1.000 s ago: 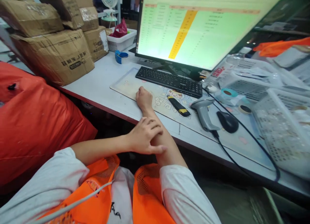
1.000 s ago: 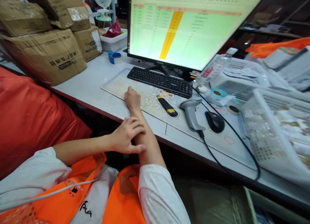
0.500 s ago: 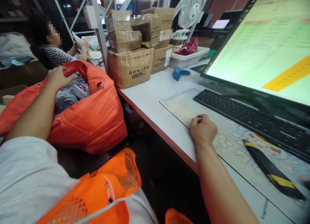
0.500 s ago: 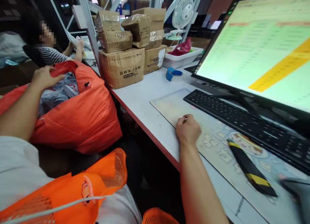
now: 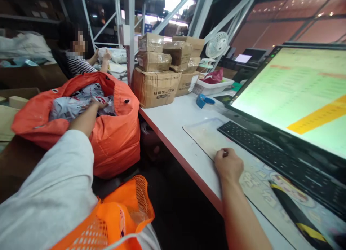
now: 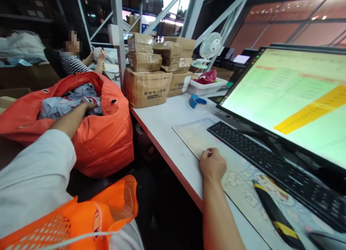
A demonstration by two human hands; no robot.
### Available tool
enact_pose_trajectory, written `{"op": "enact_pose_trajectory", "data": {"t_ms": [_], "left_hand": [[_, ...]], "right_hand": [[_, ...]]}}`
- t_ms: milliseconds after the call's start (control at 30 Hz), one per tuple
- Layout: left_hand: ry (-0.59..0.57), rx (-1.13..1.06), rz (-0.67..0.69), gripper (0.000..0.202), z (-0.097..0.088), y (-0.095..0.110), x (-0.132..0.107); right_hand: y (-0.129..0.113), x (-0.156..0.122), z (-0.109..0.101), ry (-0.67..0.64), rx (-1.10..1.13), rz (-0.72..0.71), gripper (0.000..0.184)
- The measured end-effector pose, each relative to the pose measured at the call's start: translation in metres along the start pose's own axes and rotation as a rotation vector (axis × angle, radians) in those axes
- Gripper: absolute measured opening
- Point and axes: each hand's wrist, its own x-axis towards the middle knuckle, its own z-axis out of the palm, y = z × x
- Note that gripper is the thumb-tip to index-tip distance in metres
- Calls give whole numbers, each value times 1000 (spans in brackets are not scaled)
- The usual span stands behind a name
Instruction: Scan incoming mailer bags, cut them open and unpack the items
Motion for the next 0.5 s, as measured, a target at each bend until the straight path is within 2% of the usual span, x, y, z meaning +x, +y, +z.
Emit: {"op": "enact_pose_trajectory", "data": {"t_ms": [67, 133, 267, 333, 400, 433, 500], "left_hand": [[9, -38, -175, 89, 7, -3, -9], [32, -87, -280, 95, 9, -2, -20], [149, -179, -314, 104, 0, 15, -34], [237, -201, -280, 107, -16, 27, -42], [396, -218, -189, 106, -43, 39, -56], [504, -230, -113, 104, -59, 45, -67], [774, -276, 140, 103, -90, 61, -96]], "right_hand": [[1, 0, 0, 11, 4, 13, 32], [1, 0, 1, 8, 14, 17, 32], [-6, -1, -2, 16, 78, 37, 33], [-11, -1, -10, 34, 146, 51, 34], [-9, -1, -24, 64, 243, 72, 34], [-5, -2, -34, 83, 292, 73, 34], [16, -6, -59, 127, 347, 59, 33]]}}
